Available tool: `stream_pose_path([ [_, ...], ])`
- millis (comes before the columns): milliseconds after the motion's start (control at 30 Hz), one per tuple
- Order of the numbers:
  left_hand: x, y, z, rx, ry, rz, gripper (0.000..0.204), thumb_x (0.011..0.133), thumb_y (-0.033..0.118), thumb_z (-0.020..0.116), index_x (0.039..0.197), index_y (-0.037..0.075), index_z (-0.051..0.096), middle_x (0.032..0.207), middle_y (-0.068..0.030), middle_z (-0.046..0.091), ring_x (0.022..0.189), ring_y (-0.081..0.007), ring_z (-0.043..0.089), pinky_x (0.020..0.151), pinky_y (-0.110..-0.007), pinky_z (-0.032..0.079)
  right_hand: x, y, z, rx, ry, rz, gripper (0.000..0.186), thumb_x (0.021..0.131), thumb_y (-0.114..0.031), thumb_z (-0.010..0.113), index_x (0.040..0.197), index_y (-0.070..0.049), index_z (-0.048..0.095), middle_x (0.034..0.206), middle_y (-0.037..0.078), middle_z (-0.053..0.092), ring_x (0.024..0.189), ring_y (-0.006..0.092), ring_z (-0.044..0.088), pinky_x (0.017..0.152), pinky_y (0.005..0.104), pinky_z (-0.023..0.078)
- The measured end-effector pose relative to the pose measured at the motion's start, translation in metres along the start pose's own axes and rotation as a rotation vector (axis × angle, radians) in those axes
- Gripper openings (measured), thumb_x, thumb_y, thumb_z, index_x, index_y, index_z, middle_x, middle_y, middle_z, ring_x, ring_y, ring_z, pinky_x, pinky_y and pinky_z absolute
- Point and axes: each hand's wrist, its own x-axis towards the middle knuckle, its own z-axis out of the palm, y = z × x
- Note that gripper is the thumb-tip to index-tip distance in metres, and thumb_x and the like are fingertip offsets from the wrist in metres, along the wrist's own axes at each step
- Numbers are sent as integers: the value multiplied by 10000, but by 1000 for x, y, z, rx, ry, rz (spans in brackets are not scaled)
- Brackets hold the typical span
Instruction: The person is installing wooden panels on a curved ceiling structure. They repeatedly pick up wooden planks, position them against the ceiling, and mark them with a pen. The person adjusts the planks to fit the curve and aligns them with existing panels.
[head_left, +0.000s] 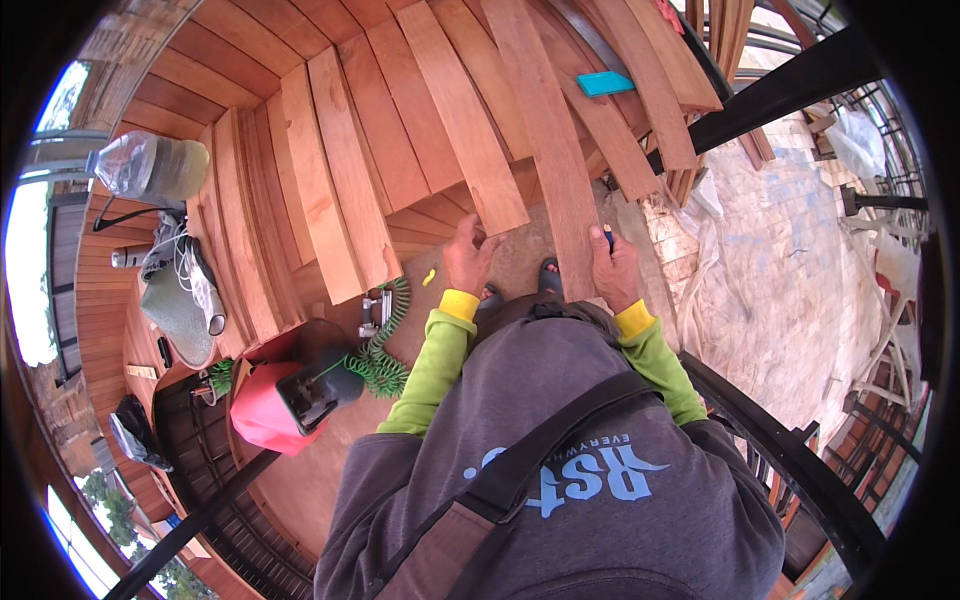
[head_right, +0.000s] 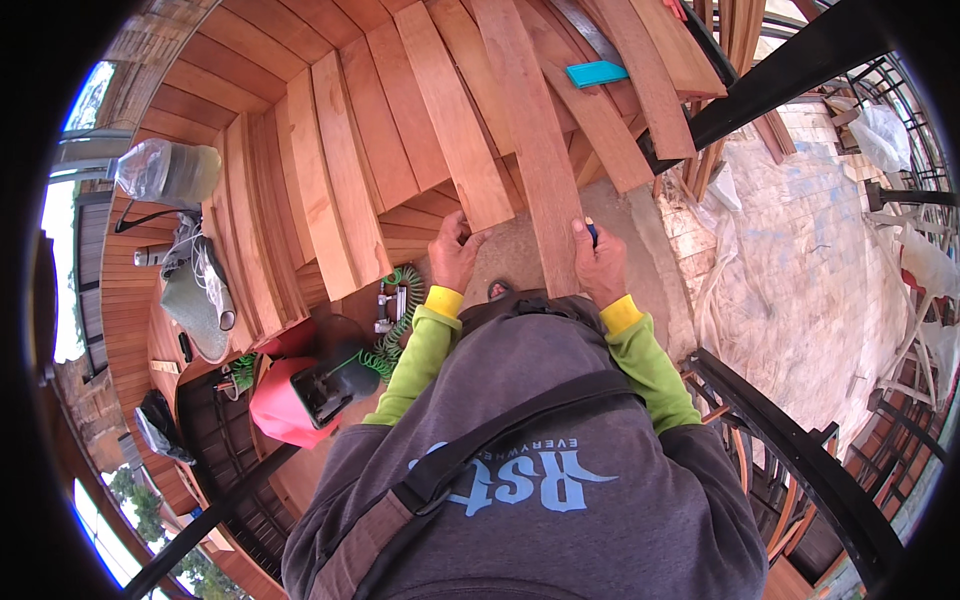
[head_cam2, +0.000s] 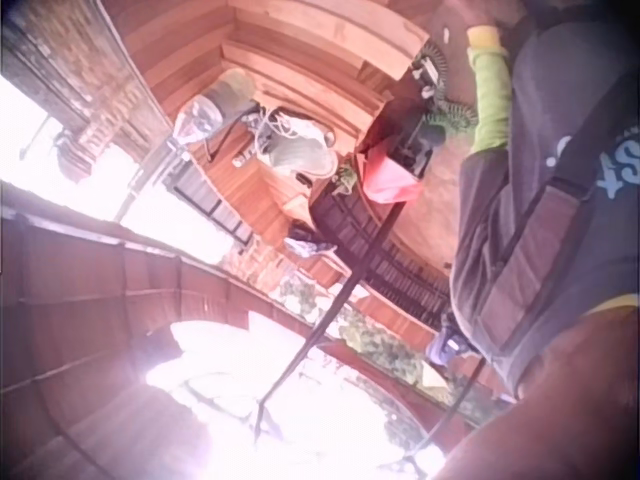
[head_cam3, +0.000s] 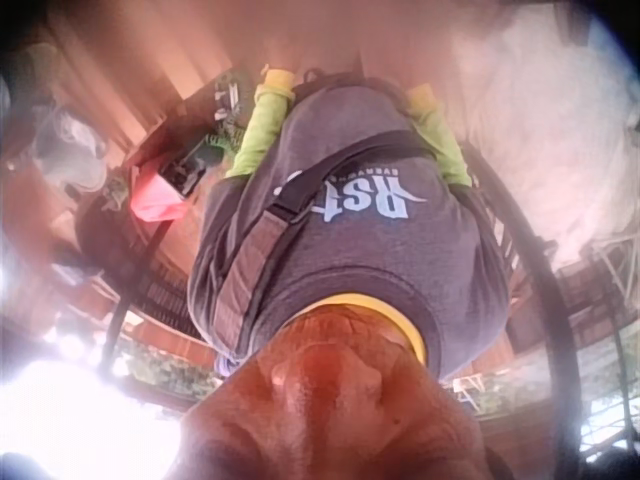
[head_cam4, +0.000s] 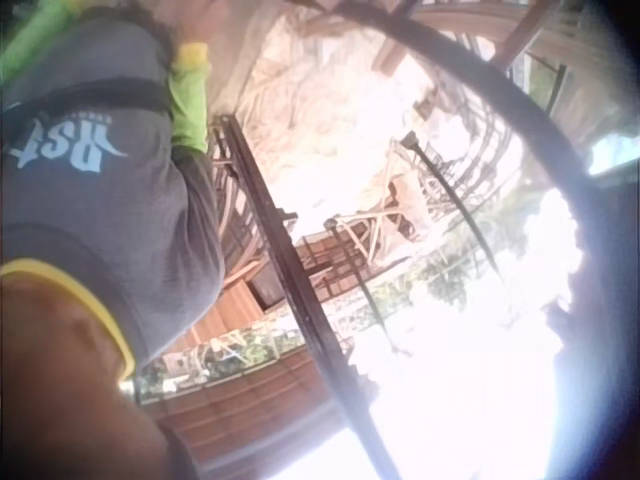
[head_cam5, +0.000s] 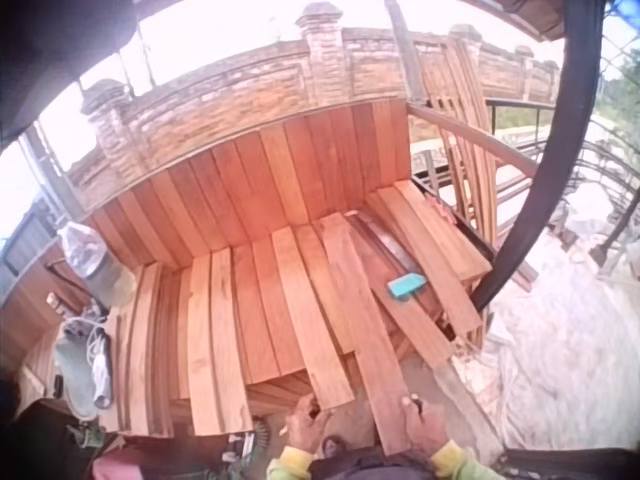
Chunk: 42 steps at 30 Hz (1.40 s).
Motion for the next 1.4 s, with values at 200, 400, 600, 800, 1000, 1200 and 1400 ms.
stream_pose_path([
  [200,-2,2,-5,184,2,-39,424,744,150,770,1094,22,567,728,-96,641,645,-168,611,603,-302,496,-3,-9,2,-15,-40,13,453,933,-329,560,654,19,484,525,91,326,514,113,323,448,340,325],
  [400,-2,38,-27,330,21,28,348,838,246,680,1094,33,580,710,-89,625,616,-193,619,563,-332,495,-3,-25,21,59,-75,16,427,928,-332,560,698,27,533,527,109,356,519,112,339,455,339,333],
  [600,39,49,4,-439,179,-139,333,969,286,501,974,-37,584,737,-24,547,648,-86,476,572,-271,417,5,-48,55,94,-172,-54,399,927,-301,552,681,10,507,526,53,359,517,101,351,469,336,331],
  [800,86,52,5,-558,261,-133,272,956,197,510,825,-36,561,719,4,506,667,-86,417,589,-277,379,37,-60,71,92,-256,-21,361,907,-302,528,748,17,584,603,211,544,559,374,539,532,413,411],
  [1000,128,50,4,-603,313,-90,223,909,160,579,736,19,581,653,57,462,597,-58,363,537,-248,308,34,-58,64,92,-258,-61,338,902,-292,536,791,22,595,580,185,546,519,302,553,520,391,418],
  [1200,142,49,7,-604,266,-79,236,912,165,567,714,36,565,641,62,438,584,-59,349,523,-252,293,31,-45,66,232,-253,-2,319,910,-282,535,821,16,605,572,137,579,515,236,581,522,352,451],
  [1400,145,52,8,-546,254,-111,231,912,157,555,717,34,564,640,58,440,584,-64,348,525,-254,299,33,-49,63,231,-255,35,314,921,-272,523,847,24,598,592,114,603,537,202,604,541,335,468],
])
